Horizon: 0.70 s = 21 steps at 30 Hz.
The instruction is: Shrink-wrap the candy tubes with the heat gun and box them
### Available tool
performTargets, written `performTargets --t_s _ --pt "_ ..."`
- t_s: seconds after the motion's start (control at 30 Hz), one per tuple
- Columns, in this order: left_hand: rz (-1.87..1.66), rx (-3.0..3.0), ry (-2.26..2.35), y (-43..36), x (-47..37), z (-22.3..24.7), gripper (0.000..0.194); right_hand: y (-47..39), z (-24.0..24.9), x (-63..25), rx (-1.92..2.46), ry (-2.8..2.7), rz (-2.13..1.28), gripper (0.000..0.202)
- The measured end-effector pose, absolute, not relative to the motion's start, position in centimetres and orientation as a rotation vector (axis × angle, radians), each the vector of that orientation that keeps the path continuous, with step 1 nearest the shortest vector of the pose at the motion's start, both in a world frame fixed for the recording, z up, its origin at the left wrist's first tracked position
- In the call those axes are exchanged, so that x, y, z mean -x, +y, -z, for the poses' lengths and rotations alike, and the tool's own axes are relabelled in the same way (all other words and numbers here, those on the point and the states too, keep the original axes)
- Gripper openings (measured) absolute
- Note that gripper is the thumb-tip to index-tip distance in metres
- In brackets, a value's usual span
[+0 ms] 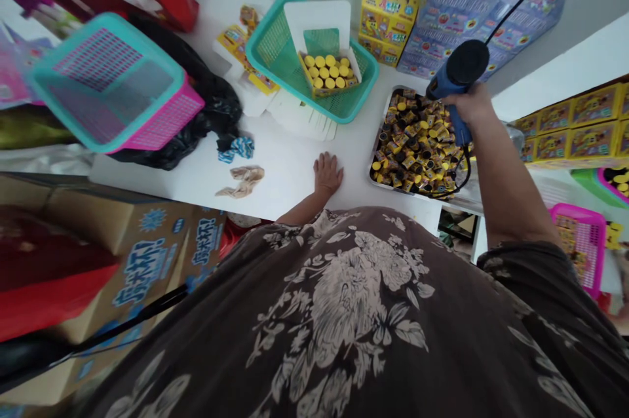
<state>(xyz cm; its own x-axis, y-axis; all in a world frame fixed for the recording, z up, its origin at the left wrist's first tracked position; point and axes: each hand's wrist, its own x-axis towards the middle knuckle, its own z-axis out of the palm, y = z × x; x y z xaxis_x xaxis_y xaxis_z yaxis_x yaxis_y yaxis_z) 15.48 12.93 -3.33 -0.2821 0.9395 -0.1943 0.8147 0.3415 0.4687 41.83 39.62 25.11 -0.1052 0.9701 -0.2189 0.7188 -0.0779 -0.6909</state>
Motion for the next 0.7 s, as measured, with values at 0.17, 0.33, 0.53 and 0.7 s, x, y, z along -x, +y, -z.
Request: performTargets --t_s 0.17,0.33,0.53,0.7 --pt "-0.346 -1.560 2.186 12.9 -15.5 2.9 0.070 37.9 -26.5 -42.9 1.908 -1.653 -1.046 0.030" --pt "-0.338 -1.566 2.195 13.1 -15.6 2.9 0.069 36.1 -26.9 -43.7 1.923 -1.621 -1.066 0.026" --pt "-0.279 -1.615 2.163 13.1 -14.6 2.7 0.069 34.7 -25.4 -45.8 1.862 -1.482 -1.224 0.023" --pt "-0.252 -1.683 2.107 12.7 -13.8 2.5 0.069 32.8 -24.9 -47.3 1.826 -1.423 -1.427 0.027"
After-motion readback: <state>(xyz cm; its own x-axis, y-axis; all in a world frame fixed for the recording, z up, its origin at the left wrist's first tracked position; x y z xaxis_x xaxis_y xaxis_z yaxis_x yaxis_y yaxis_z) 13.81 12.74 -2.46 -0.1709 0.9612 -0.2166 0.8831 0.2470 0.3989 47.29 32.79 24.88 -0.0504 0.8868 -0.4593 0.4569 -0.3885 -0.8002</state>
